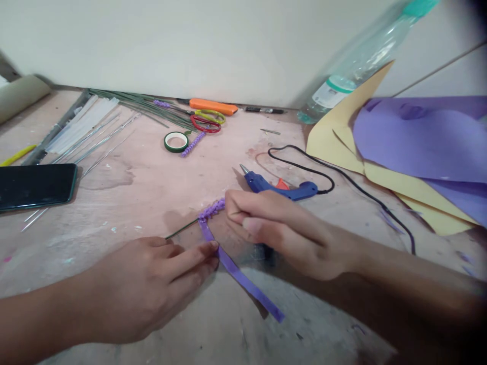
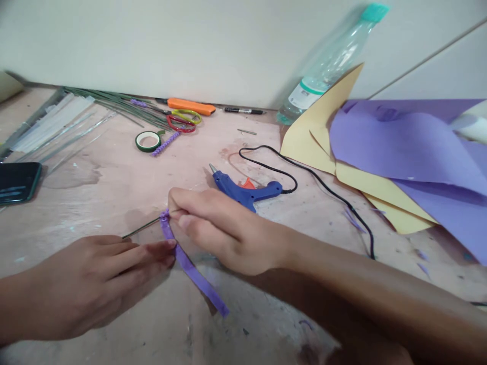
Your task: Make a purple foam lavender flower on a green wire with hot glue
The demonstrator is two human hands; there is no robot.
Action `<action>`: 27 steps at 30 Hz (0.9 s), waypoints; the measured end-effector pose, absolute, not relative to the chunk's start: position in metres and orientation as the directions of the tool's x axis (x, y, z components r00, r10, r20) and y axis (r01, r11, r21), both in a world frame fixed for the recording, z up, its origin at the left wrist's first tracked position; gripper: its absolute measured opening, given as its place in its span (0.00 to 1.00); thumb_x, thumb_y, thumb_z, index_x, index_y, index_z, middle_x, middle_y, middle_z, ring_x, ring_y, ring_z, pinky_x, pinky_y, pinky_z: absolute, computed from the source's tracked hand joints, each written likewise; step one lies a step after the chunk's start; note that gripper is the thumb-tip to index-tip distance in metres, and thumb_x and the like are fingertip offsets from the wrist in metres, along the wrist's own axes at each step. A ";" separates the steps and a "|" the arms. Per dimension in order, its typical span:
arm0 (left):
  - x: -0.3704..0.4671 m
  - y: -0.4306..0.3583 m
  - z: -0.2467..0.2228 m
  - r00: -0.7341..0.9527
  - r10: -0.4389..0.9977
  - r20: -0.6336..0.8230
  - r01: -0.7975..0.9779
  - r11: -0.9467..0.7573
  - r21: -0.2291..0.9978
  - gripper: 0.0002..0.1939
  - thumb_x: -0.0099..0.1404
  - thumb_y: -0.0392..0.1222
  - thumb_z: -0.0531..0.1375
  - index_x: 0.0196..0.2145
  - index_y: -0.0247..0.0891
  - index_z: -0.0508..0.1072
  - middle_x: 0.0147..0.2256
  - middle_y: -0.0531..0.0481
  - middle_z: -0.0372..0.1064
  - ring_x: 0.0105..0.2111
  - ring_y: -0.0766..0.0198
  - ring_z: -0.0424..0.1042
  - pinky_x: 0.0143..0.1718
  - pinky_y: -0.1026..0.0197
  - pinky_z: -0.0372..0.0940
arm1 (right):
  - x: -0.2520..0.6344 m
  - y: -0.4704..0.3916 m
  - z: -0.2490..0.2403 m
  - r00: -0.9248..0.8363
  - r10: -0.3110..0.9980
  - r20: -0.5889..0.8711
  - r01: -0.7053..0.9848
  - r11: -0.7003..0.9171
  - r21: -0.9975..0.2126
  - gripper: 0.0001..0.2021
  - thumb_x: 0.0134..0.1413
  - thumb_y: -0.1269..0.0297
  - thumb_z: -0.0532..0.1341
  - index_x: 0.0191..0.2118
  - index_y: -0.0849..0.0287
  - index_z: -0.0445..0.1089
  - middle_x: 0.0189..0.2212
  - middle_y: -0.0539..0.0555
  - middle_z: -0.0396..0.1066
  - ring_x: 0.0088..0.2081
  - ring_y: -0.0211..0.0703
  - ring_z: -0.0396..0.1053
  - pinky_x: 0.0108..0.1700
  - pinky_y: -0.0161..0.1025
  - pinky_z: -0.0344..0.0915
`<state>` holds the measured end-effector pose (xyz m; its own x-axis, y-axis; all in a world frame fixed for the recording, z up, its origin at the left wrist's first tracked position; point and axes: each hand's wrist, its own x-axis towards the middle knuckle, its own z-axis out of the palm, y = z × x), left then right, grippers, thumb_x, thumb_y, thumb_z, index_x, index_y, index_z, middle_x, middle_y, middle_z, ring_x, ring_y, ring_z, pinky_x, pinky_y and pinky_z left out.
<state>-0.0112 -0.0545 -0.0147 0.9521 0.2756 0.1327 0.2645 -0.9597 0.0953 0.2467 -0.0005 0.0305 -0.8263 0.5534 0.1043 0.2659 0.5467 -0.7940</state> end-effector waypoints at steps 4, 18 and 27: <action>-0.011 -0.054 -0.013 0.956 0.269 0.115 0.262 -0.962 0.071 0.23 0.75 0.36 0.48 0.63 0.29 0.67 0.60 0.34 0.71 0.49 0.53 0.78 0.39 0.55 0.74 | 0.249 0.004 0.028 -0.794 0.583 0.172 0.397 0.712 -0.579 0.09 0.71 0.67 0.55 0.35 0.56 0.63 0.23 0.44 0.64 0.23 0.34 0.58 0.28 0.37 0.53; -0.010 -0.055 -0.011 0.948 0.300 0.105 0.286 -0.950 0.126 0.22 0.73 0.34 0.49 0.61 0.31 0.70 0.54 0.36 0.74 0.47 0.54 0.77 0.39 0.56 0.73 | 0.234 0.000 -0.005 -0.835 0.507 0.215 0.484 0.862 -0.151 0.12 0.71 0.67 0.54 0.41 0.61 0.74 0.36 0.53 0.76 0.29 0.42 0.67 0.34 0.42 0.59; -0.010 -0.055 -0.014 0.944 0.299 0.141 0.283 -0.951 0.122 0.23 0.73 0.37 0.53 0.63 0.31 0.68 0.55 0.35 0.73 0.48 0.53 0.77 0.41 0.56 0.73 | 0.224 -0.001 -0.003 -0.849 0.522 0.088 0.509 0.851 -0.130 0.05 0.66 0.71 0.56 0.39 0.63 0.69 0.35 0.57 0.72 0.29 0.43 0.63 0.33 0.42 0.56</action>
